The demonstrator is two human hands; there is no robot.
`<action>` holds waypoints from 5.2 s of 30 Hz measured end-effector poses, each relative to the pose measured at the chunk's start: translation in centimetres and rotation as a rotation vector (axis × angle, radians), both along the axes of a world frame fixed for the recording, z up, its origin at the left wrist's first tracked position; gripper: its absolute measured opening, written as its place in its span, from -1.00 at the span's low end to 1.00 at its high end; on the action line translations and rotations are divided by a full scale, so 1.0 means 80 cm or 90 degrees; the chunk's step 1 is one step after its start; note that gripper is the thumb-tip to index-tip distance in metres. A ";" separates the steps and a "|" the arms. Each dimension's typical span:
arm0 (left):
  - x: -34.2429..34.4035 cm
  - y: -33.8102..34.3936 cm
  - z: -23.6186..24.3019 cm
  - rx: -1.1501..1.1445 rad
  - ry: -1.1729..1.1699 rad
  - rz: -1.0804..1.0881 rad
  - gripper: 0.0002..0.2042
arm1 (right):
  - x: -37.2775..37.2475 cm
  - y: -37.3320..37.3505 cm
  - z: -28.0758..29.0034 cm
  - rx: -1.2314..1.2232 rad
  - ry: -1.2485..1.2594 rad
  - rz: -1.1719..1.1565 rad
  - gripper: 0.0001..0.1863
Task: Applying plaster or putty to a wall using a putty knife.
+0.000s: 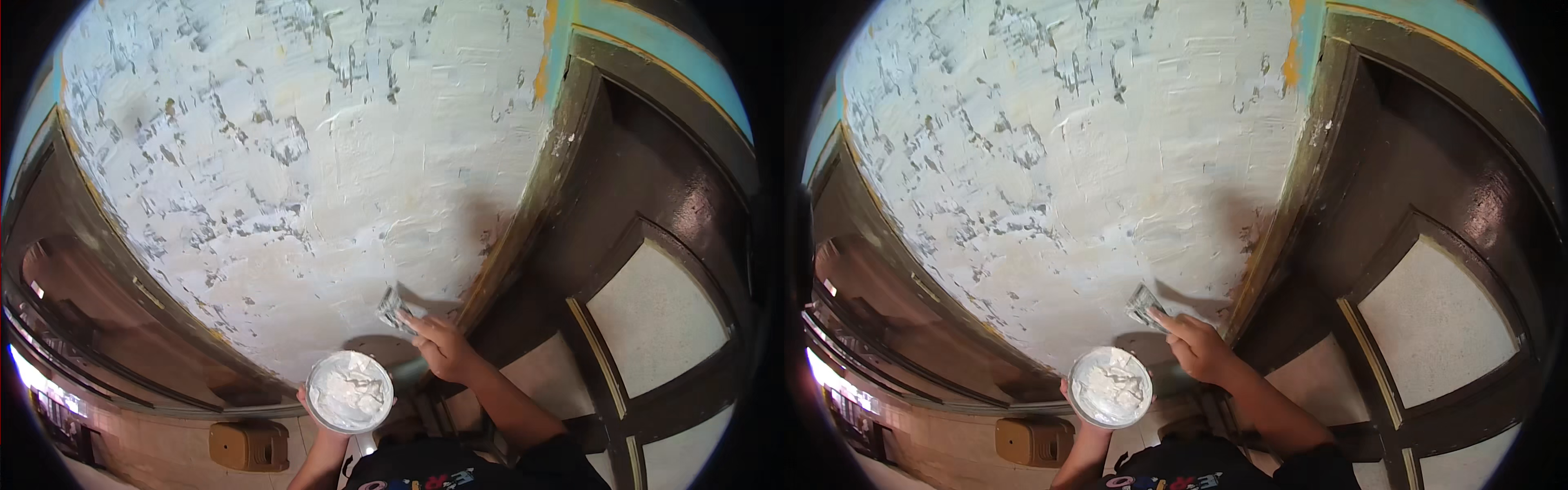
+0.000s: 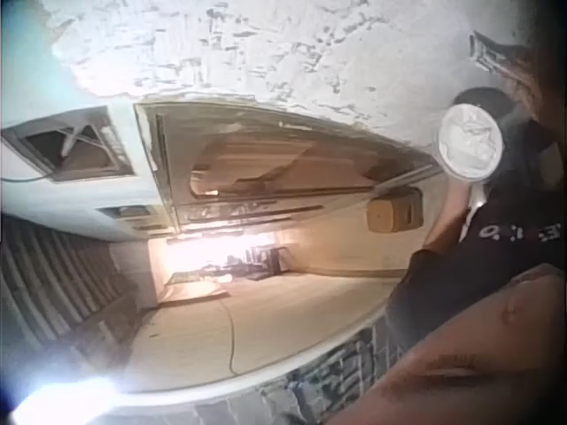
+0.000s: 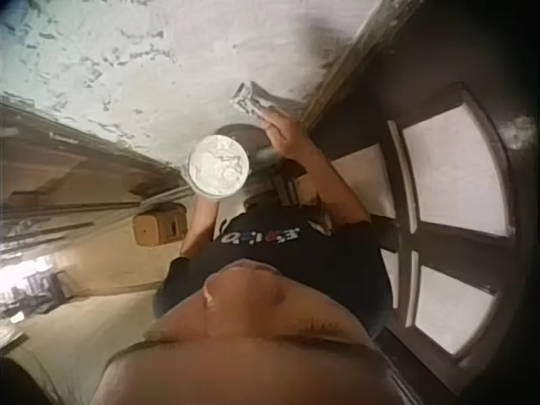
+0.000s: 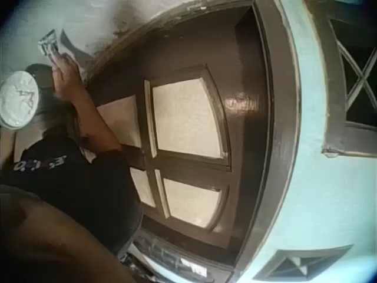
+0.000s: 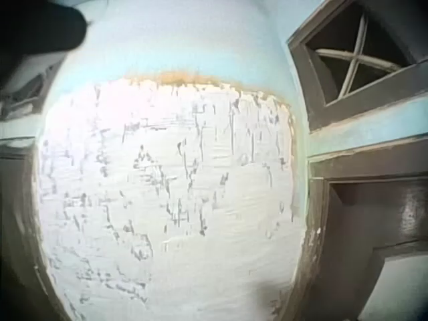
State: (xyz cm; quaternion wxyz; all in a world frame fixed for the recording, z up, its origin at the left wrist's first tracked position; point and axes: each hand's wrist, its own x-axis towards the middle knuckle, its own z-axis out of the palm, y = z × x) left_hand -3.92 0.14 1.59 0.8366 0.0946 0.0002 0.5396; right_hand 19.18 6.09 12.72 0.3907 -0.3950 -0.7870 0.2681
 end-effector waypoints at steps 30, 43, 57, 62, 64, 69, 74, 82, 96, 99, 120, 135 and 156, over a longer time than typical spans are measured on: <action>-0.032 -0.016 -0.047 -0.053 0.153 0.019 0.10 | -0.100 0.084 0.130 0.454 0.021 -0.303 -0.41; -0.045 -0.020 -0.070 -0.072 0.174 0.030 0.01 | -0.091 0.065 0.037 0.443 -0.038 -0.311 -0.44; -0.047 -0.016 -0.070 -0.084 0.154 0.058 -0.05 | -0.084 0.086 0.148 0.514 -0.026 -0.318 -0.44; -0.049 -0.019 -0.077 -0.094 0.252 0.113 -0.03 | -0.082 0.083 0.086 0.524 -0.026 -0.306 -0.45; -0.049 -0.021 -0.078 -0.099 0.186 0.069 -0.03 | -0.081 0.072 0.062 0.464 -0.086 -0.329 -0.45; -0.043 -0.021 -0.055 -0.067 0.247 0.107 -0.05 | -0.075 0.056 0.049 0.479 -0.094 -0.277 -0.45; -0.038 -0.018 -0.031 -0.112 -0.119 -0.027 -0.05 | -0.091 0.069 0.169 0.586 -0.069 -0.262 -0.44; -0.037 -0.017 -0.051 -0.070 0.153 0.026 -0.03 | -0.095 0.083 0.118 0.509 -0.092 -0.302 -0.44; -0.048 -0.022 -0.056 -0.099 0.243 0.076 -0.04 | -0.056 0.037 -0.020 0.307 -0.060 -0.206 -0.34; -0.050 -0.018 -0.076 -0.098 0.230 0.074 -0.05 | -0.051 0.033 -0.017 0.272 -0.024 -0.182 -0.35; -0.043 -0.030 0.002 -0.286 -0.171 -0.029 -0.04 | -0.015 -0.007 -0.004 0.206 0.114 -0.227 -0.65; -0.034 -0.031 0.012 -0.272 -0.142 -0.031 -0.05 | -0.031 0.028 0.019 -0.053 0.284 -0.086 -0.68; -0.044 -0.019 -0.017 -0.290 -0.153 -0.001 -0.06 | -0.048 0.075 0.023 -0.192 0.437 0.044 -0.72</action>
